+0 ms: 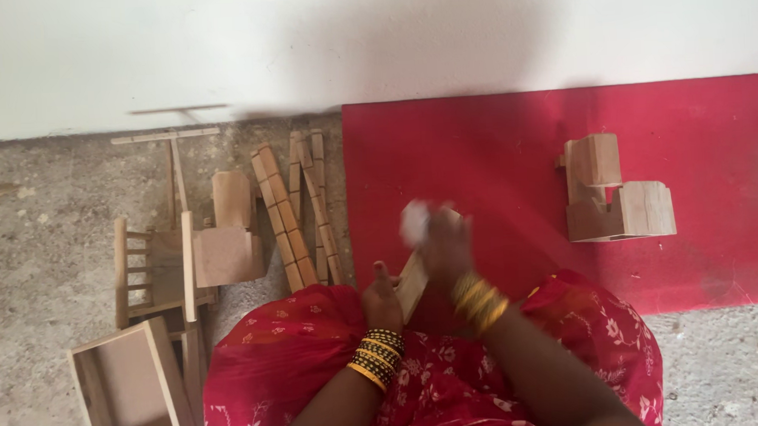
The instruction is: The person sits on the floor and wipes various small wooden furniture pieces, including a rocking chair, a bed, and several boxes, using a cloth. The person wipes each item individually and places them aside after cleaning.
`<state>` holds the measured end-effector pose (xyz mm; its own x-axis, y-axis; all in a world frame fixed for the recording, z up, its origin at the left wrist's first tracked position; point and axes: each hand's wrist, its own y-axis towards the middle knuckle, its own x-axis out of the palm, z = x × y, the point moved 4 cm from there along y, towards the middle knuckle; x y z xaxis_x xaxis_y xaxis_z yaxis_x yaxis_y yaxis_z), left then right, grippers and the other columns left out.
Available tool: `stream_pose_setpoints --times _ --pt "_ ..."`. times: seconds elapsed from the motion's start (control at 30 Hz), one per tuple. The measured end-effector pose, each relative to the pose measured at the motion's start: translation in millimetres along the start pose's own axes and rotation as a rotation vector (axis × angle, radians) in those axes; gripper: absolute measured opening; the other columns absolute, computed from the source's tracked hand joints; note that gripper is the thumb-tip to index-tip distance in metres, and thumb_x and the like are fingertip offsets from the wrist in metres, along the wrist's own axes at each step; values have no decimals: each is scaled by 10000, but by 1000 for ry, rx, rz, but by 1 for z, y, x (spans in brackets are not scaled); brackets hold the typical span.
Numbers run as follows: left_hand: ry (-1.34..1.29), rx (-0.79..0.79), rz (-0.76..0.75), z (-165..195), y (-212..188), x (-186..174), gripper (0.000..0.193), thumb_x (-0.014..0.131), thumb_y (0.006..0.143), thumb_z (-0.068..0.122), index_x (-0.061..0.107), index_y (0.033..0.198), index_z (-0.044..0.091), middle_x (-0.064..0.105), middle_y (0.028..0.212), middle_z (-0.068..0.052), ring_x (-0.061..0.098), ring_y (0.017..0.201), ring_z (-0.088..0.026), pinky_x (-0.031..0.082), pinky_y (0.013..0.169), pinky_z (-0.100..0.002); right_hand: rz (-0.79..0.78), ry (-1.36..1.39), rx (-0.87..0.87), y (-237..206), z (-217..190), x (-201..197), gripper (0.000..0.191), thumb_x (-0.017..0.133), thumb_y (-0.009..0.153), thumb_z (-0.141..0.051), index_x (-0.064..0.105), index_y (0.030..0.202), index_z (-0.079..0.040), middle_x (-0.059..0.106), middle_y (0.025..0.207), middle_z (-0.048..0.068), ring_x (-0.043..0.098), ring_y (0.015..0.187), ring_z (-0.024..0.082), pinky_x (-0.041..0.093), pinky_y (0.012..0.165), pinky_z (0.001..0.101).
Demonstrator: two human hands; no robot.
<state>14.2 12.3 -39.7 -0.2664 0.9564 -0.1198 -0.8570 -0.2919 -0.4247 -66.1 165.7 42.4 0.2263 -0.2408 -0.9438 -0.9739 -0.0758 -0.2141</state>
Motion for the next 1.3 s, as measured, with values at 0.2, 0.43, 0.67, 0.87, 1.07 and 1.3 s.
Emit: stream_pose_setpoints --times 0.2,0.43,0.67,0.87,1.07,1.3 --pt "161 -24 -32 26 -6 4 936 339 911 781 773 988 -45 662 672 -121 674 720 -219 538 758 -398 200 94 98 60 46 -28 553 426 1098 -356 366 1507 10 310 1594 212 217 1497 412 148 1201 639" --pt "-55 -99 -46 21 -3 10 779 439 988 672 553 615 -3 503 509 -59 455 446 -171 357 440 -380 438 -282 -372 -64 -40 17 498 438 1056 -322 507 1452 -28 471 1468 222 350 1435 405 237 1191 602" --pt "188 215 -202 43 -1 14 713 548 971 649 493 553 74 430 506 -39 400 461 -112 351 453 -340 167 -145 -99 9 9 -12 415 468 1010 -345 619 1288 -77 419 1548 192 338 1474 370 191 1211 641" --pt "41 184 -346 38 4 11 625 678 939 541 550 546 71 451 529 41 378 484 -68 325 448 -318 -159 655 155 32 98 -32 384 490 1037 -148 562 1406 -72 656 1295 189 688 1130 308 594 977 417" --pt "-330 46 -489 32 15 12 555 715 985 411 536 552 112 437 544 81 320 482 -35 248 430 -260 -216 1730 222 5 119 -31 400 415 1062 -256 531 1346 1 645 1253 193 649 1111 288 565 932 409" --pt "-559 -99 -561 61 1 4 390 714 936 393 704 733 60 681 652 -25 576 507 -95 454 443 -254 -314 1778 441 -6 115 -10 539 375 1066 -425 538 1314 26 665 1213 204 655 1079 307 575 918 460"
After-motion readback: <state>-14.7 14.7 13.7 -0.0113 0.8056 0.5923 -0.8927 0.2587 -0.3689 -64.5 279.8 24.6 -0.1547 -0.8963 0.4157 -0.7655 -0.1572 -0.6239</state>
